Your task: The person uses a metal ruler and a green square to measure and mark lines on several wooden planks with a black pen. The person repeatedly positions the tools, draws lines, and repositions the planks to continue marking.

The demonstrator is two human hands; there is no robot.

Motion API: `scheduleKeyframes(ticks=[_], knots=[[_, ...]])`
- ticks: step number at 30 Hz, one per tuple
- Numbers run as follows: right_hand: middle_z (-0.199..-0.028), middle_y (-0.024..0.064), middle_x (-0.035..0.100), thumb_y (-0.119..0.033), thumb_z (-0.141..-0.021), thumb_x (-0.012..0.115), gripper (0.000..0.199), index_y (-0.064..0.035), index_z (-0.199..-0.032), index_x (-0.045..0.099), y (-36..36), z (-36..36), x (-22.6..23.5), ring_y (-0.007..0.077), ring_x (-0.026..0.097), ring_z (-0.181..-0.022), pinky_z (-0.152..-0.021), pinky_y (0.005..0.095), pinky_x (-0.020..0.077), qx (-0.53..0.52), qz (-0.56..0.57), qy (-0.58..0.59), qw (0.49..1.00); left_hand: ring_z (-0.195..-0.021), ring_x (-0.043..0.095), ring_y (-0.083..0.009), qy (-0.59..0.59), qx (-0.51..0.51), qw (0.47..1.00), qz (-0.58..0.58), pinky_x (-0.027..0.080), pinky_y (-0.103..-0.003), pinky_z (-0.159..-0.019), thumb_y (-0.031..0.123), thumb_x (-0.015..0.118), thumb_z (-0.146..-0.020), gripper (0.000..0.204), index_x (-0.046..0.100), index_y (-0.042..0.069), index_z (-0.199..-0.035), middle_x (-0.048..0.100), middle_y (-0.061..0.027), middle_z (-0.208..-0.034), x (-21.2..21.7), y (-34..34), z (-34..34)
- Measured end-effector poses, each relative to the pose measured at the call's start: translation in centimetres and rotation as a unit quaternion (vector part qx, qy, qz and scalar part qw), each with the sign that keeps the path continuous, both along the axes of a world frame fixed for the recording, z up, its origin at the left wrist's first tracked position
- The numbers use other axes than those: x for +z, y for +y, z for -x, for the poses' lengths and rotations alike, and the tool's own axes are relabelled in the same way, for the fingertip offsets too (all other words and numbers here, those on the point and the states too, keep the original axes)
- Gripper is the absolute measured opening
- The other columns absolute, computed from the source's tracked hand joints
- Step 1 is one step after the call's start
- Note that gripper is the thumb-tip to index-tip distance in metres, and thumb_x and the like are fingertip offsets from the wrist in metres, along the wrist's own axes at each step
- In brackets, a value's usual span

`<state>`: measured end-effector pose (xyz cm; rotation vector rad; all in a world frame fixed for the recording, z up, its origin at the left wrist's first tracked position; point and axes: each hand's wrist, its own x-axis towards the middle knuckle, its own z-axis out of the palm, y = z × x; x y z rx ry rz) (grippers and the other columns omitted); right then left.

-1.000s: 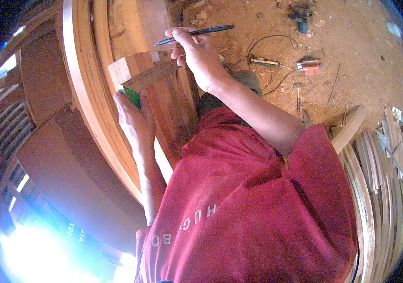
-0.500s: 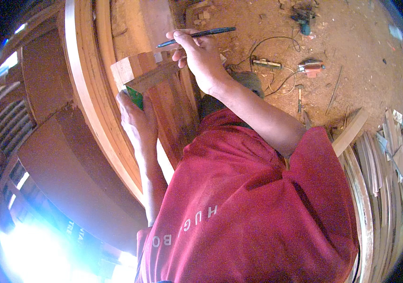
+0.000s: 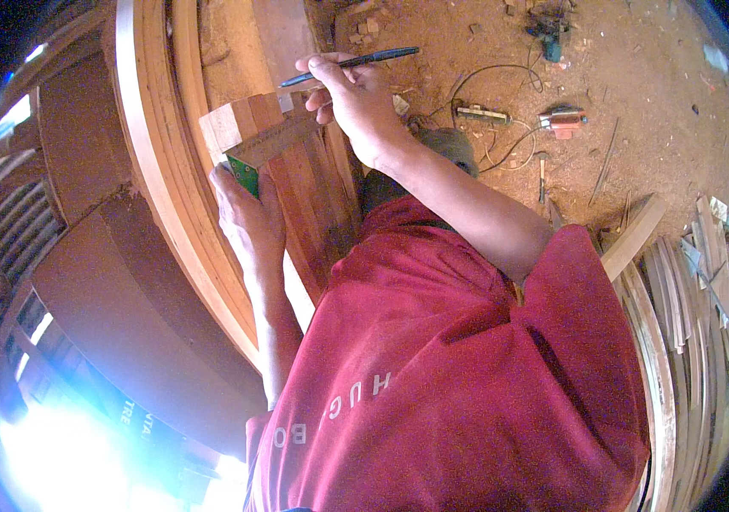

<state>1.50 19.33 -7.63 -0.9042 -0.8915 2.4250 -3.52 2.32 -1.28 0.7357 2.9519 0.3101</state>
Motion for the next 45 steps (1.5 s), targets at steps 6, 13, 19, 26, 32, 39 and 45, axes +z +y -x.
scheduleKeyframes(ticks=[6,13,19,26,32,39,45], knots=[[-0.096,0.0045,0.067,-0.028,-0.101,0.058,0.029,-0.0018,-0.112,0.064,-0.9,1.5,-8.6,0.0106,0.068,-0.081,-0.064,0.0249,0.0563,0.035,-0.018,-0.055,0.998,-0.096,0.058,-0.0511,0.003,0.003,1.0,-0.005,0.047,-0.055,-0.078,0.021,0.064,-0.092,0.045,0.041,-0.002,-0.123,0.058,-0.0294,-0.104,-0.3,-0.1,0.1],[-0.098,0.0067,0.065,-0.026,-0.099,0.059,0.027,-0.0021,-0.112,0.064,-3.9,3.2,-18.8,0.0174,0.068,-0.084,-0.067,0.0315,0.0577,0.097,-0.151,-0.264,0.948,-0.096,0.058,-0.051,0.008,-0.004,1.0,-0.018,0.047,-0.054,-0.078,0.022,0.065,-0.092,0.044,0.043,-0.002,-0.122,0.058,-0.0299,-0.105,-0.1,-0.1,0.1],[-0.1,0.0076,0.064,-0.025,-0.1,0.058,0.026,-0.003,-0.114,0.063,-6.0,4.6,-22.3,0.0202,0.068,-0.088,-0.07,0.0344,0.0581,0.034,-0.018,-0.183,0.982,-0.095,0.058,-0.0514,0.009,-0.002,1.0,-0.018,0.048,-0.054,-0.077,0.023,0.064,-0.092,0.045,0.042,-0.002,-0.122,0.057,-0.0302,-0.104,-0.1,0.0,0.0],[-0.107,0.009,0.059,-0.025,-0.1,0.058,0.027,-0.0025,-0.115,0.058,-6.4,4.9,-23.7,0.0227,0.068,-0.09,-0.071,0.0375,0.0603,0.053,-0.045,-0.188,0.98,-0.095,0.059,-0.0516,0.0,0.004,1.0,-0.017,0.047,-0.055,-0.076,0.022,0.064,-0.092,0.043,0.043,-0.001,-0.121,0.058,-0.0302,-0.103,-0.1,0.2,0.1],[-0.106,0.0094,0.057,-0.023,-0.1,0.058,0.029,-0.0008,-0.118,0.056,-6.9,5.1,-23.6,0.0242,0.068,-0.09,-0.071,0.0367,0.0617,0.019,-0.013,-0.161,0.987,-0.095,0.059,-0.0512,0.009,0.0,1.0,-0.017,0.048,-0.054,-0.077,0.022,0.065,-0.091,0.042,0.043,0.0,-0.12,0.058,-0.0294,-0.103,-0.1,0.0,0.0],[-0.09,0.0024,0.063,-0.022,-0.095,0.066,0.018,-0.0042,-0.097,0.062,-7.5,5.6,-23.4,0.0144,0.056,-0.084,-0.08,0.0347,0.0482,-0.067,0.027,-0.154,0.985,-0.094,0.058,-0.0512,0.014,-0.006,1.0,-0.02,0.047,-0.055,-0.076,0.022,0.064,-0.092,0.042,0.043,0.0,-0.12,0.058,-0.0294,-0.102,-0.1,0.2,0.1],[-0.107,0.0102,0.058,-0.023,-0.1,0.058,0.033,0.0014,-0.122,0.056,-6.7,5.2,-22.0,0.0239,0.069,-0.089,-0.071,0.0357,0.0616,0.02,0.024,-0.182,0.983,-0.093,0.058,-0.0513,0.022,-0.006,1.0,-0.016,0.047,-0.055,-0.075,0.022,0.064,-0.092,0.042,0.042,0.0,-0.12,0.058,-0.0291,-0.101,-0.3,-0.2,0.1]])
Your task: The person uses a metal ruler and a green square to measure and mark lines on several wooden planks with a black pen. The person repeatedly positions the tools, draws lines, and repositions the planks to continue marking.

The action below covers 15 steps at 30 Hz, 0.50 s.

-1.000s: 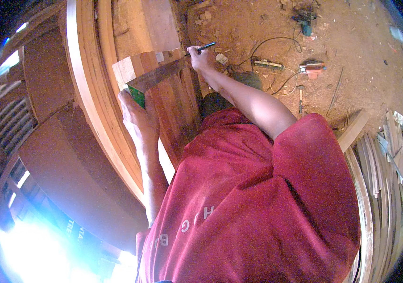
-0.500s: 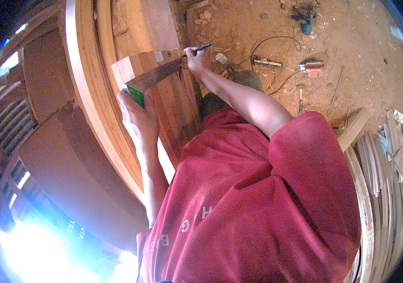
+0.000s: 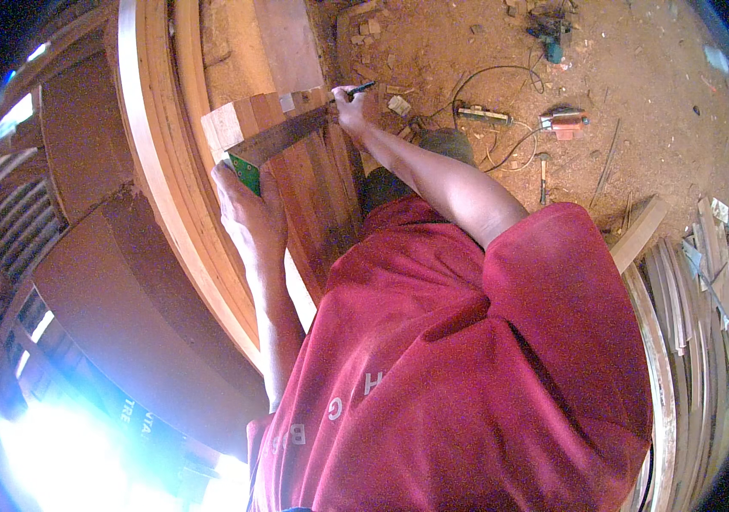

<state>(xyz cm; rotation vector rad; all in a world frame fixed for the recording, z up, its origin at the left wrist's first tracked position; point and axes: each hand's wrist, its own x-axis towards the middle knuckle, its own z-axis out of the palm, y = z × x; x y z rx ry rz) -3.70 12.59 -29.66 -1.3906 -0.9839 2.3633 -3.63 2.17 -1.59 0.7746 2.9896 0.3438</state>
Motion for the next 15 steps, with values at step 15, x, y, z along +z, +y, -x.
scheduleKeyframes(ticks=[15], knots=[[-0.1,0.0098,0.064,-0.021,-0.1,0.056,0.024,0.0003,-0.109,0.063,1.3,-0.6,1.0,0.0209,0.07,-0.082,-0.07,0.0334,0.0617,0.062,-0.039,0.021,0.997,-0.095,0.059,-0.0501,-0.013,0.011,1.0,-0.001,0.047,-0.054,-0.078,0.022,0.065,-0.091,0.044,0.043,0.0,-0.121,0.058,-0.0289,-0.103,0.4,0.4,-0.2]])
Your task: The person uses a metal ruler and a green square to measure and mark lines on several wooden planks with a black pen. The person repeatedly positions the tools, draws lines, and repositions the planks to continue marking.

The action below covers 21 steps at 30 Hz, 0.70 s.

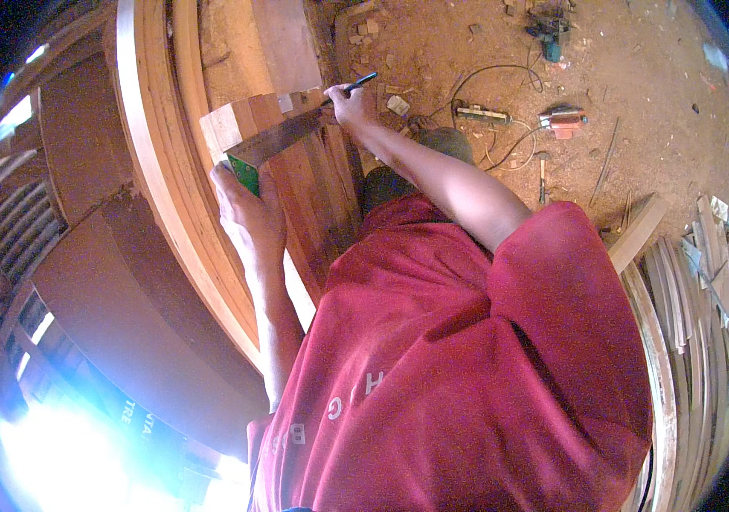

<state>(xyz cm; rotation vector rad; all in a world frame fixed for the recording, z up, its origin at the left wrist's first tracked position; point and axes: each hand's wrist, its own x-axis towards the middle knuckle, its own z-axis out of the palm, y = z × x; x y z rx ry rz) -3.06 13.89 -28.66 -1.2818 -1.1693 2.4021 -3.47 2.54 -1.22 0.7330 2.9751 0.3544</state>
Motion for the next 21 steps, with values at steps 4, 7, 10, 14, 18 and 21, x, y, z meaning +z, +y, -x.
scheduleKeyframes(ticks=[4,7,10,14,18,21], knots=[[-0.1,0.0101,0.065,-0.021,-0.1,0.056,0.024,0.0003,-0.108,0.064,0.5,0.2,-1.6,0.0216,0.07,-0.083,-0.069,0.0349,0.0617,0.016,-0.061,-0.038,0.997,-0.096,0.059,-0.0502,-0.003,-0.001,1.0,0.002,0.048,-0.054,-0.078,0.022,0.066,-0.091,0.045,0.042,-0.001,-0.122,0.058,-0.0291,-0.104,0.0,-0.1,0.1],[-0.1,0.0101,0.065,-0.021,-0.1,0.056,0.024,0.0003,-0.108,0.064,0.3,0.2,-1.9,0.0216,0.07,-0.082,-0.069,0.0354,0.0616,0.009,-0.033,-0.053,0.998,-0.096,0.059,-0.0504,-0.003,-0.001,1.0,0.003,0.048,-0.054,-0.078,0.022,0.065,-0.091,0.045,0.042,-0.001,-0.122,0.058,-0.0294,-0.104,-0.2,-0.3,0.1],[-0.1,0.0097,0.065,-0.021,-0.1,0.057,0.024,0.0009,-0.108,0.064,0.1,0.2,-2.0,0.0211,0.07,-0.081,-0.069,0.0354,0.0612,0.028,-0.058,-0.07,0.995,-0.096,0.059,-0.0506,-0.006,0.0,1.0,0.0,0.048,-0.054,-0.078,0.022,0.065,-0.091,0.045,0.042,-0.002,-0.122,0.058,-0.0297,-0.103,-0.2,-0.2,0.1],[-0.1,0.0088,0.065,-0.021,-0.1,0.057,0.024,0.0008,-0.107,0.064,-0.4,0.7,-2.2,0.0206,0.07,-0.081,-0.069,0.0347,0.061,-0.006,-0.034,-0.055,0.998,-0.096,0.059,-0.051,0.005,-0.014,1.0,-0.005,0.048,-0.054,-0.078,0.023,0.064,-0.092,0.045,0.042,-0.002,-0.122,0.058,-0.0302,-0.103,0.0,0.0,0.1],[-0.1,0.0086,0.065,-0.021,-0.1,0.057,0.024,0.0003,-0.109,0.063,-0.8,0.3,-1.0,0.0208,0.071,-0.084,-0.07,0.0347,0.0614,0.013,-0.047,-0.01,0.999,-0.097,0.059,-0.0511,0.002,-0.002,1.0,0.005,0.048,-0.054,-0.078,0.023,0.065,-0.092,0.045,0.042,-0.002,-0.123,0.058,-0.0301,-0.104,-0.1,-0.3,0.0],[-0.1,0.0089,0.064,-0.021,-0.1,0.056,0.024,0.0002,-0.111,0.062,-1.1,0.3,-1.3,0.0211,0.071,-0.085,-0.071,0.0344,0.0614,-0.009,-0.076,0.005,0.997,-0.097,0.059,-0.051,-0.005,0.006,1.0,0.007,0.048,-0.054,-0.079,0.023,0.065,-0.091,0.046,0.043,-0.001,-0.123,0.058,-0.0298,-0.104,0.0,-0.2,0.0]])
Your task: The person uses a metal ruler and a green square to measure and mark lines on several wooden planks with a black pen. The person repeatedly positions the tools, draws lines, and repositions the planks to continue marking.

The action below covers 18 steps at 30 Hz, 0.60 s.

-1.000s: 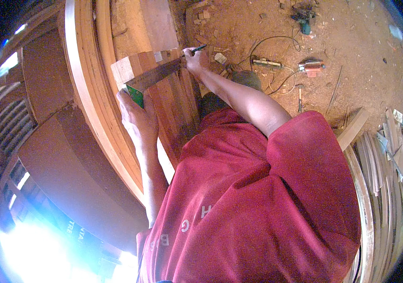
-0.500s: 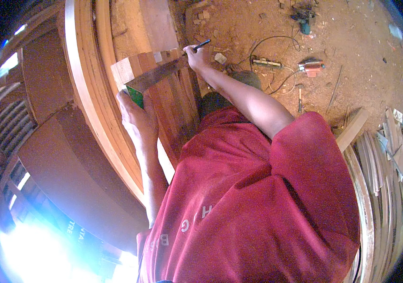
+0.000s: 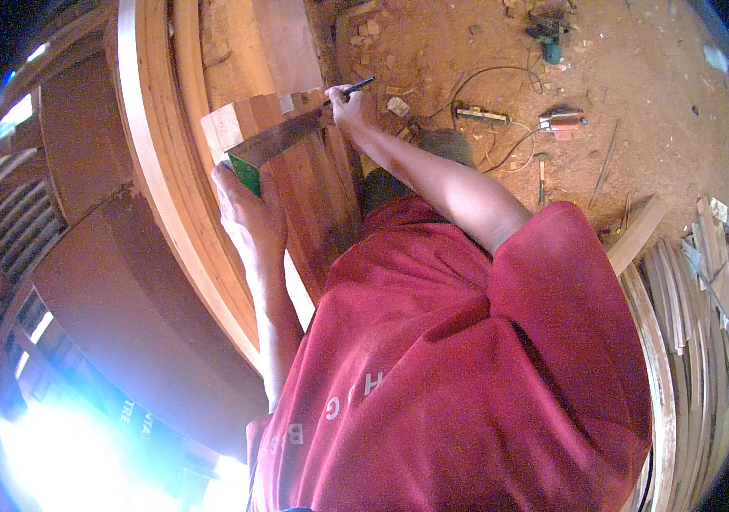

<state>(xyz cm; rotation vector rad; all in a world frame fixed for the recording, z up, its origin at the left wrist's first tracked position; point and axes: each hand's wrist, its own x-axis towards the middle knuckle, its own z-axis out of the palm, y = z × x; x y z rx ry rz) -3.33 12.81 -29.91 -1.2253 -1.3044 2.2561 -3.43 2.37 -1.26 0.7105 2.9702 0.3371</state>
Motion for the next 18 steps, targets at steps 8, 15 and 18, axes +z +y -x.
scheduleKeyframes(ticks=[8,15,18], knots=[[-0.102,0.0087,0.064,-0.02,-0.1,0.057,0.024,0.0003,-0.112,0.062,-0.4,0.3,0.3,0.0201,0.07,-0.082,-0.07,0.0328,0.0608,-0.028,0.038,-0.004,0.999,-0.097,0.058,-0.0509,0.006,-0.009,1.0,0.0,0.048,-0.054,-0.079,0.024,0.065,-0.091,0.047,0.042,-0.002,-0.124,0.058,-0.0298,-0.106,-0.3,-0.2,0.2],[-0.104,0.0073,0.066,-0.02,-0.1,0.058,0.023,0.0,-0.11,0.064,0.1,-0.8,4.6,0.0173,0.068,-0.086,-0.073,0.0301,0.0584,0.016,0.028,0.022,0.999,-0.097,0.058,-0.0509,0.005,-0.006,1.0,0.004,0.048,-0.054,-0.079,0.026,0.064,-0.092,0.049,0.042,-0.002,-0.126,0.058,-0.0298,-0.107,0.1,-0.1,-0.2],[-0.105,0.0065,0.066,-0.022,-0.1,0.058,0.024,-0.0012,-0.11,0.064,0.4,-1.2,8.1,0.0166,0.067,-0.089,-0.075,0.0303,0.0567,0.017,0.074,0.054,0.996,-0.097,0.058,-0.0512,0.015,-0.016,1.0,0.0,0.048,-0.055,-0.078,0.026,0.064,-0.092,0.049,0.042,-0.002,-0.125,0.058,-0.0298,-0.106,-0.3,-0.4,0.0]])
